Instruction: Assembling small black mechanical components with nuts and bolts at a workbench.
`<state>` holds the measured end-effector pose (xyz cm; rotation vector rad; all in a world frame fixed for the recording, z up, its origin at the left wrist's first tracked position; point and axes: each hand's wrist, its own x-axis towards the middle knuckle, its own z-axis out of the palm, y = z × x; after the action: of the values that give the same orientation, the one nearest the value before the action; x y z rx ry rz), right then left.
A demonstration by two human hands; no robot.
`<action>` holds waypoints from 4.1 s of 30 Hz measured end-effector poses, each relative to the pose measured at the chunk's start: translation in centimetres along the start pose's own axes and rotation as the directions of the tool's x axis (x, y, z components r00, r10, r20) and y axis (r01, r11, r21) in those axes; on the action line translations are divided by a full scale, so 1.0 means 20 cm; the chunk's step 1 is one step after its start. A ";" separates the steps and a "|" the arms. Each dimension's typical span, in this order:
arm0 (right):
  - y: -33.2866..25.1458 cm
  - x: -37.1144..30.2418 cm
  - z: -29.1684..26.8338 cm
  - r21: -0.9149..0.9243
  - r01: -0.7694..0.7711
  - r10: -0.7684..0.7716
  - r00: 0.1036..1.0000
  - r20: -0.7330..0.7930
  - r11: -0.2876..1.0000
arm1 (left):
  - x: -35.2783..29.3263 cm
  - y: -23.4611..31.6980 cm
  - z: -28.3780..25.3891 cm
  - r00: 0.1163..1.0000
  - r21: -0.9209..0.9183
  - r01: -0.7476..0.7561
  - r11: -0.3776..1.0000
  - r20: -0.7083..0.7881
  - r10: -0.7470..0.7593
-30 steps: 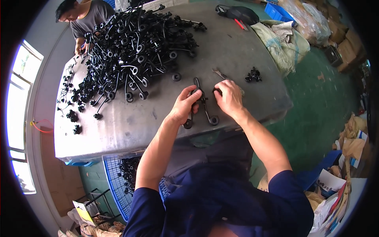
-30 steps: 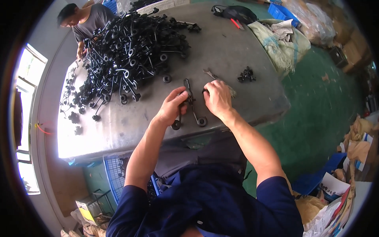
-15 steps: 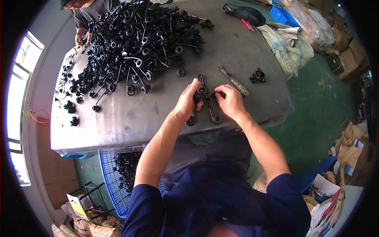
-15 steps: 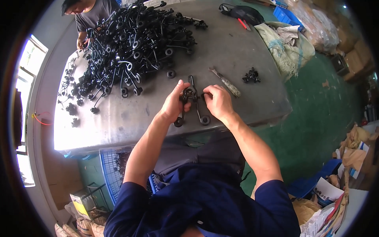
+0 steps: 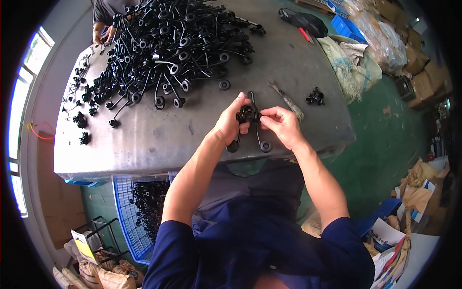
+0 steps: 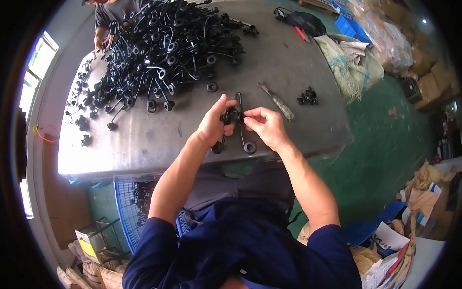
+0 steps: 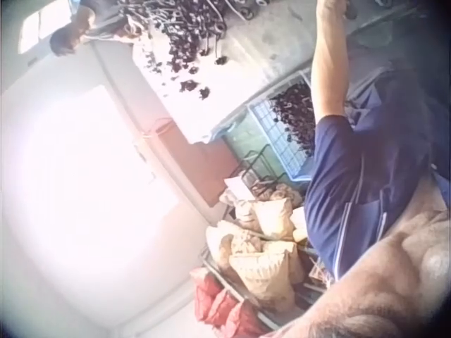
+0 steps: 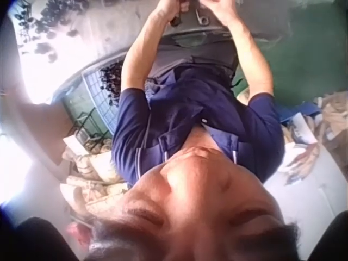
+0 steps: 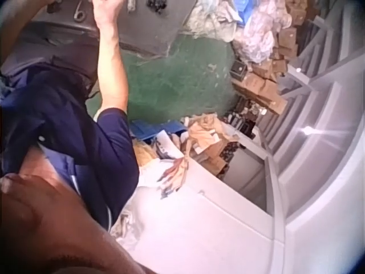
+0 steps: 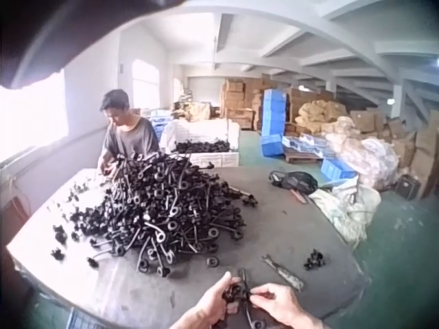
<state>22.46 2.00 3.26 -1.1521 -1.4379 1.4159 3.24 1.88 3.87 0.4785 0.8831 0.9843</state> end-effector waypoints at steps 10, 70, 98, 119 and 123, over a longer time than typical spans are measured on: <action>-0.08 0.02 0.08 0.024 -0.047 0.044 0.994 0.099 0.999 | 0.01 -0.05 -0.08 0.988 -0.188 0.084 0.979 0.144 -0.058; -0.04 0.00 0.03 -0.300 -0.012 0.044 0.994 0.100 0.954 | -0.03 -0.06 -0.01 0.996 0.018 -0.027 0.999 0.083 0.025; -0.01 -0.05 -0.29 -0.659 -0.164 0.003 0.971 -0.239 0.734 | -0.05 -0.06 -0.02 0.898 -0.015 -0.411 0.912 -0.179 0.402; -0.36 -0.28 -0.12 -0.365 0.387 -0.437 0.897 -0.064 0.847 | -0.16 -0.04 0.06 0.447 0.750 -0.651 0.119 0.253 0.858; -0.52 -0.12 -0.33 -0.285 0.512 -0.586 0.719 -0.374 0.811 | -0.46 0.06 0.25 0.653 0.552 -0.757 0.349 0.619 0.436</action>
<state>28.65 1.93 14.16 -0.9434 -1.4073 0.5698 4.39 -5.33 11.43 1.8549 0.7421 1.0779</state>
